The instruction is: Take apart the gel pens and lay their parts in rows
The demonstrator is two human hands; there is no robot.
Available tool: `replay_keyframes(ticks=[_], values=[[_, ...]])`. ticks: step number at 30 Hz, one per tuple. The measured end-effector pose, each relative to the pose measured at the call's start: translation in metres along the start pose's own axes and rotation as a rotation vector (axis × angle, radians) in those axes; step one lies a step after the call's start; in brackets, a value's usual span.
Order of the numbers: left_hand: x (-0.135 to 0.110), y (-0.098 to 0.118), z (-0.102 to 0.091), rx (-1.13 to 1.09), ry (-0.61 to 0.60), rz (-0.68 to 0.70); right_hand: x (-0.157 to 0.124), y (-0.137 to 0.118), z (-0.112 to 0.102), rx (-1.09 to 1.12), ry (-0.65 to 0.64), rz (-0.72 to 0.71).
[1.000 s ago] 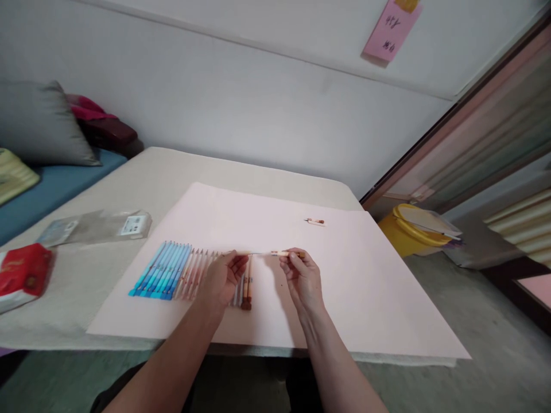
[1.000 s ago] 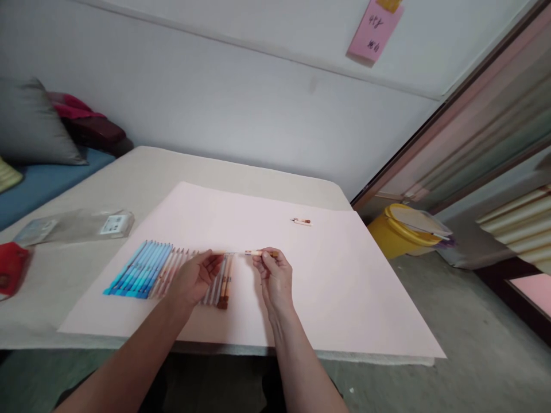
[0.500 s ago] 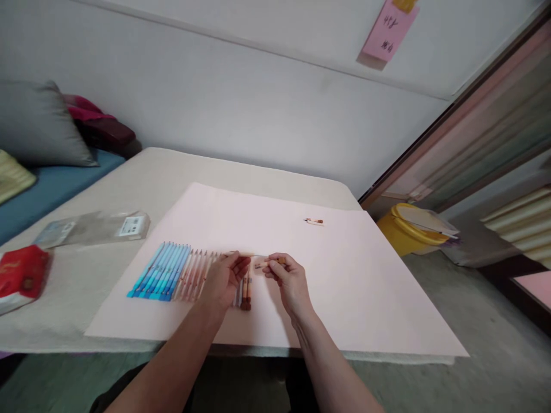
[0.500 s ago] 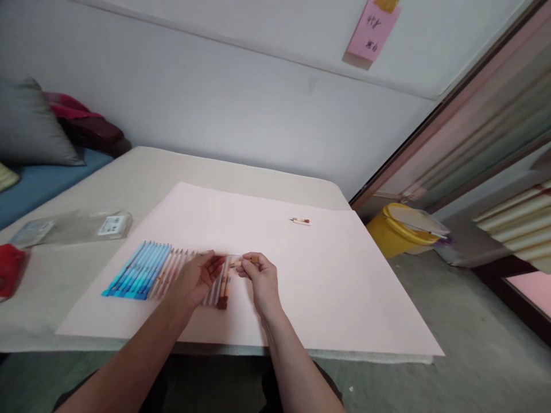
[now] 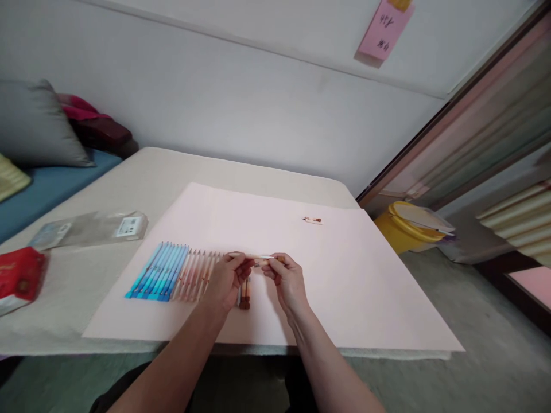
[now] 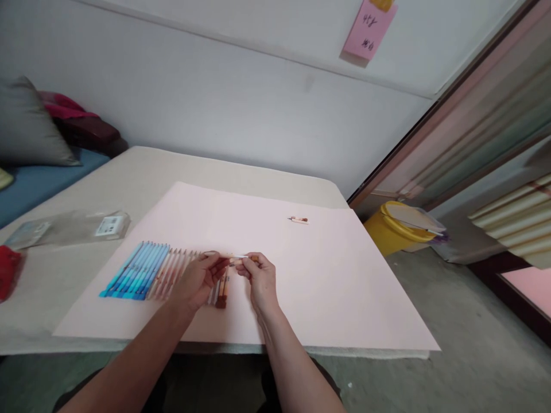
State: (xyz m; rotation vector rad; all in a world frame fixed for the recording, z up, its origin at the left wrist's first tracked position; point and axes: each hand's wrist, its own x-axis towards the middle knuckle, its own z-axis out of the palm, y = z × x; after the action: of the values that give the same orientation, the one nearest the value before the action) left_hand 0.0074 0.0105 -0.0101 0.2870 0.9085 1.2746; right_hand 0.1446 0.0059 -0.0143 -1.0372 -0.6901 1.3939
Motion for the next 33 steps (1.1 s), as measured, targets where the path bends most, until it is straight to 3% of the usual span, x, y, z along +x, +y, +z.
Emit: replay_keyframes(ticks=[7, 11, 14, 17, 19, 24, 33], values=[[0.002, 0.011, -0.001, -0.036, 0.059, 0.059, 0.005, -0.007, -0.007, 0.138, 0.015, 0.092], [0.004, 0.019, -0.005, -0.020, 0.069, 0.063, 0.022, -0.029, -0.035, 0.151, 0.111, 0.007], [0.005, 0.021, -0.006, -0.018, 0.083, 0.052, 0.033, -0.044, -0.065, -0.024, 0.184, -0.051], [0.006, 0.020, -0.006, -0.030, 0.083, 0.041, 0.039, -0.049, -0.090, -0.399, 0.104, -0.001], [0.006, 0.020, -0.006, -0.033, 0.076, 0.035, 0.039, -0.047, -0.101, -0.533, 0.024, 0.047], [0.007, 0.018, -0.008, -0.023, 0.056, 0.033, 0.039, -0.035, -0.109, -0.650, -0.138, 0.101], [0.004, 0.019, -0.009, -0.018, 0.049, 0.009, 0.049, -0.017, -0.110, -0.810, -0.278, 0.083]])
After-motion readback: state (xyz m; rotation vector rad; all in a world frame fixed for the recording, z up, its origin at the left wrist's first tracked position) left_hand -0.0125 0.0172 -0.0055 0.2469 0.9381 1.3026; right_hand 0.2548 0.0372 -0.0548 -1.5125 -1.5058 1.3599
